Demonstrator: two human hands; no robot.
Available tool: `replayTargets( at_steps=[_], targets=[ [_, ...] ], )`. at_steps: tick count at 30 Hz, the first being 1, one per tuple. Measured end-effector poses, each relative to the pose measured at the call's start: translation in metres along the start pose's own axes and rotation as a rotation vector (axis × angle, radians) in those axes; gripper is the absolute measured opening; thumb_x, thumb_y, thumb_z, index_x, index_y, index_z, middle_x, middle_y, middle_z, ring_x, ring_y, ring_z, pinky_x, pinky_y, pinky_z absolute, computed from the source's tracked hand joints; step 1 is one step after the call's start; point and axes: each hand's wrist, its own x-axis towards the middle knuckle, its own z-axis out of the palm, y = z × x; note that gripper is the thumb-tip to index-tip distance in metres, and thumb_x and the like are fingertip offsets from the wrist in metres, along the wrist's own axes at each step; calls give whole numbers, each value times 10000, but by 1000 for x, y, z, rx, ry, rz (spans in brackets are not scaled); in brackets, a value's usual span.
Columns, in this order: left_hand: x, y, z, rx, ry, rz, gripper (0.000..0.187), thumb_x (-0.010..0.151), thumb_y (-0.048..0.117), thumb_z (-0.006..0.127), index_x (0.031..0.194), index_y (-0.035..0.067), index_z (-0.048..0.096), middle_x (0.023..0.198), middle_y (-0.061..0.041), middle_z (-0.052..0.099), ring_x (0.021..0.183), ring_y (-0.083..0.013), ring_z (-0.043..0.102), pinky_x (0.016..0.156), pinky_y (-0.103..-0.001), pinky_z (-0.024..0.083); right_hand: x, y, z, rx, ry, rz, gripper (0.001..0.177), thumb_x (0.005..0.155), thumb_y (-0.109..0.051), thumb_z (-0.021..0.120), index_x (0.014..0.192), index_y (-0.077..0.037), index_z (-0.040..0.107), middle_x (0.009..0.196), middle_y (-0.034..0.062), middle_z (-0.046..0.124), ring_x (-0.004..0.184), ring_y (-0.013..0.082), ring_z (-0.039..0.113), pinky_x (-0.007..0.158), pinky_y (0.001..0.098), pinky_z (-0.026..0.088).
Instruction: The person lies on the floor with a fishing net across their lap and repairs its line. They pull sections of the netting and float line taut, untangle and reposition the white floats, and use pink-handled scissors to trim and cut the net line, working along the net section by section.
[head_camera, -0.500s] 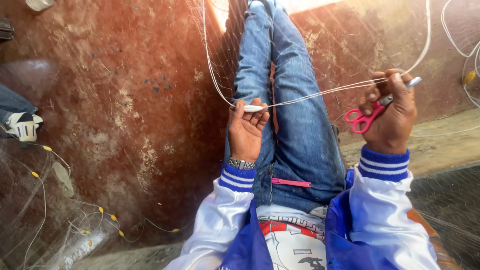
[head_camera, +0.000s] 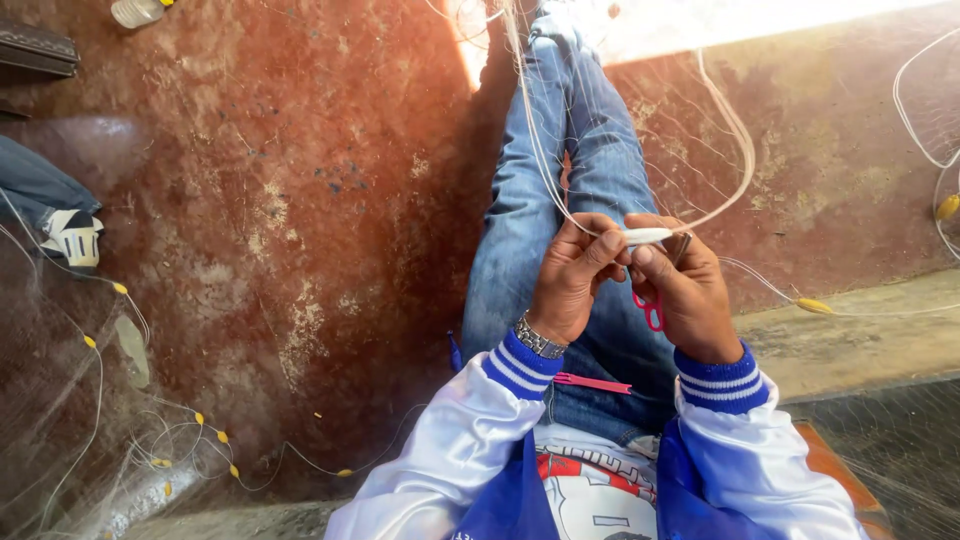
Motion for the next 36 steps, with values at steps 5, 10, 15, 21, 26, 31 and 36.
replayTargets(
  at_steps=[5,10,15,21,26,31,36],
  targets=[
    [18,-2,-18,13,-12,116,196,805,56,634,965,47,520,847,-120,562,720,-138,584,598,-202,525,2,12,-12,-39,-17,-237,306,788,-73,563,1059,61,518,728,186,508,501,128,452,371,182,353],
    [36,85,-30,-57,-91,320,156,813,117,640,912,92,522,850,-154,540,803,-242,572,673,-297,523,-4,7,-36,178,-172,-347,275,763,-103,570,981,56,521,881,276,505,558,170,497,397,191,385],
    [29,148,-58,-135,-112,497,149,843,145,672,964,140,585,979,-19,564,961,-178,533,770,-256,457,-13,-32,-26,314,-204,-398,180,817,-121,623,974,-44,578,918,142,583,629,116,534,572,186,485],
    [10,191,-113,-201,-149,611,187,923,275,583,1073,178,640,1078,46,670,1068,-123,612,879,-265,530,-6,-58,-37,369,-224,-531,176,912,-254,619,1020,-115,628,977,50,665,680,87,603,548,163,515],
    [-14,212,-159,-513,-113,570,212,912,244,602,1045,82,632,1044,-13,668,1026,-118,625,900,-242,542,-9,-67,-55,404,-122,-490,189,943,-277,610,1051,-136,674,1001,8,691,727,40,634,588,174,517],
    [-26,188,-190,-733,-54,568,300,891,167,609,1127,-12,565,960,-100,664,872,-159,659,696,-228,588,-8,-64,-88,402,25,-413,198,962,-319,573,1040,-158,659,944,-33,676,679,37,576,607,205,477],
    [-28,147,-192,-585,99,388,273,938,290,515,926,40,624,629,-31,614,542,-117,599,567,-252,564,-11,-63,-105,399,109,-368,209,937,-351,644,1060,-184,636,877,-75,658,671,19,549,594,171,460]
  ],
)
